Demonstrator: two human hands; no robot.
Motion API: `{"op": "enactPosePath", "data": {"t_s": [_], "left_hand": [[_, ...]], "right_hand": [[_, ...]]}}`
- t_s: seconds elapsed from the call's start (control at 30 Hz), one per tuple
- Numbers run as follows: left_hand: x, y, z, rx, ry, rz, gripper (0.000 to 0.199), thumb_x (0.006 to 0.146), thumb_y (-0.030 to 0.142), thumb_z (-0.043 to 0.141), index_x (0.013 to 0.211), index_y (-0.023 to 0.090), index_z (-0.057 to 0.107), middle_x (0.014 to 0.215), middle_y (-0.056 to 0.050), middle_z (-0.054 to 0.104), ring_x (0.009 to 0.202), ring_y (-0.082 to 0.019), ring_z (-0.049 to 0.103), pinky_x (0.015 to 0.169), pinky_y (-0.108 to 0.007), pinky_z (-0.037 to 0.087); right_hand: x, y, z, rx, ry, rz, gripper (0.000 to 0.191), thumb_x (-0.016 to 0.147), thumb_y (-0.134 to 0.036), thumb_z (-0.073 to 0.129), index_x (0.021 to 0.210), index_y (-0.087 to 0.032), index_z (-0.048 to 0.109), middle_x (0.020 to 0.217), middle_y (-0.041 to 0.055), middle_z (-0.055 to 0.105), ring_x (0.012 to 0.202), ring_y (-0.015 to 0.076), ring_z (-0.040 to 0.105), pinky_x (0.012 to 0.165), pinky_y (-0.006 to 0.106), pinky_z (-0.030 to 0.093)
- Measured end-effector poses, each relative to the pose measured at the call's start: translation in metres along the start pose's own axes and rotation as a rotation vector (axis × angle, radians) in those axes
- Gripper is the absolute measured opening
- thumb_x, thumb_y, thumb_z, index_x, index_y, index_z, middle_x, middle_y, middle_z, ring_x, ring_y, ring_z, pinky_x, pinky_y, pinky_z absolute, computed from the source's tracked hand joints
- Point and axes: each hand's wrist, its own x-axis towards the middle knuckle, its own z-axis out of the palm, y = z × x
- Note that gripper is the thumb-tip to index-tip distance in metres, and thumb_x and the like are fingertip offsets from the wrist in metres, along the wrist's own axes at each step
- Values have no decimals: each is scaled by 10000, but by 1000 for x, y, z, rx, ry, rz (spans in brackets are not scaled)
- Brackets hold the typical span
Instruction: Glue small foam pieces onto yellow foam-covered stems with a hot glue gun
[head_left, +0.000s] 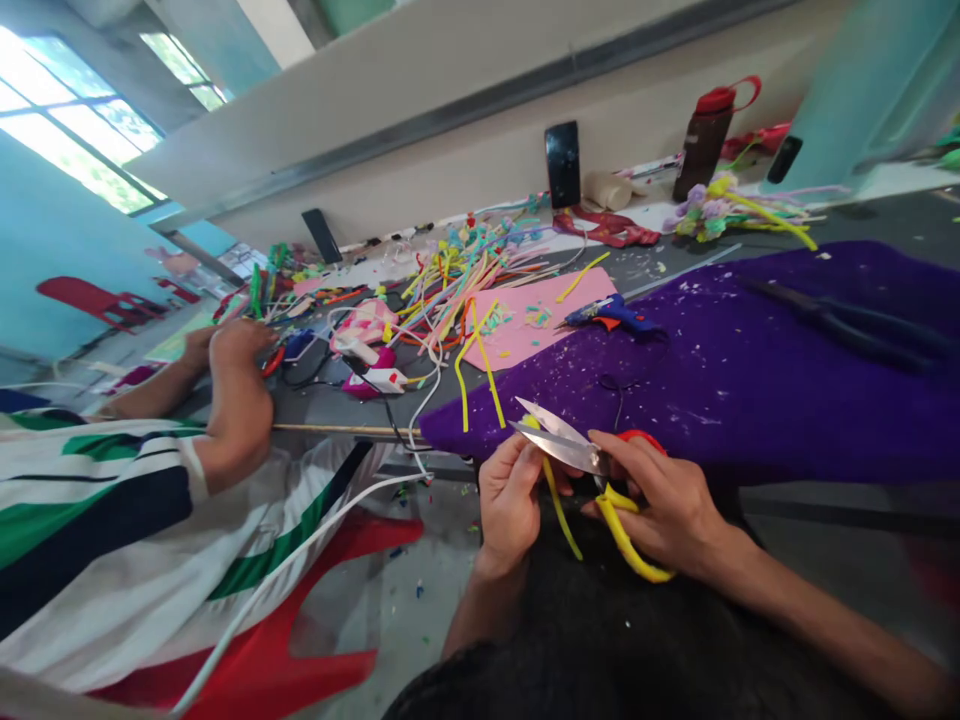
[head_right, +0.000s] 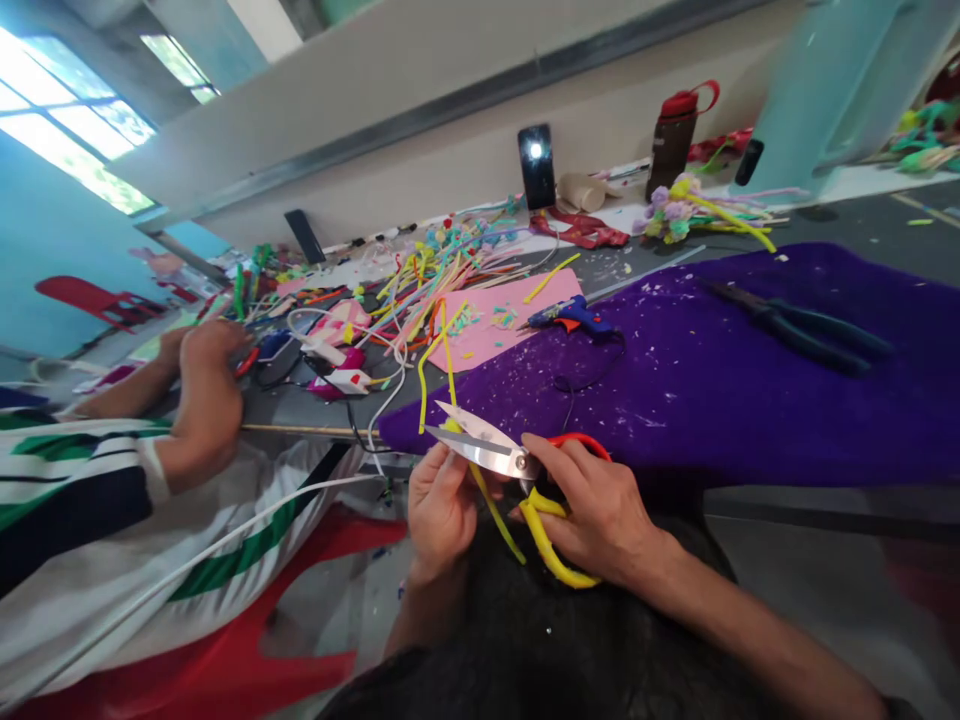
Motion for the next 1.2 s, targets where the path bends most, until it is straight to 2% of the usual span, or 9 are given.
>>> {"op": "enactPosePath", "data": {"t_s": [0.2, 0.37, 0.77, 1.0, 1.2], "left_hand": [[1, -1, -5, 41, 73, 2, 198, 766, 350, 583, 703, 167, 626, 521, 2, 594, 475, -126, 552, 446, -227, 433], [0, 1, -4, 40, 62, 19, 207, 760, 362, 585, 700, 167, 620, 529, -6, 594, 490, -136, 556, 402, -215, 395], [1, 4, -5, 83, 18, 58, 200, 783, 334, 560, 707, 159, 618, 529, 2, 580, 468, -111, 517, 461, -223, 372], [1, 4, -6, 98, 55, 47, 212, 758, 363, 581, 693, 162, 605, 518, 10, 572, 446, -107, 506, 451, -222, 371], [1, 4, -7, 90, 43, 39, 200, 763, 356, 577, 731, 162, 616, 549, 5, 580, 456, -108, 512, 455, -225, 375]], "right_hand": [[1, 0, 1, -20, -5, -24, 596, 737, -379, 600, 1265, -182, 405, 865, 71, 607, 662, 156, 582, 535, 245, 449], [1, -1, 1, -32, -9, -27, 589, 741, -369, 600, 1264, -170, 414, 891, 79, 606, 656, 148, 576, 533, 242, 447], [0, 0, 2, -18, -68, -21, 565, 762, -406, 580, 1246, -159, 427, 891, 78, 608, 647, 139, 574, 529, 236, 437], [-2, 1, 3, -20, -71, -29, 562, 770, -403, 566, 1255, -152, 434, 915, 87, 615, 628, 129, 571, 536, 237, 448], [-1, 2, 4, 6, -73, -42, 570, 779, -403, 567, 1265, -152, 407, 866, 81, 609, 653, 140, 571, 524, 233, 448]]}}
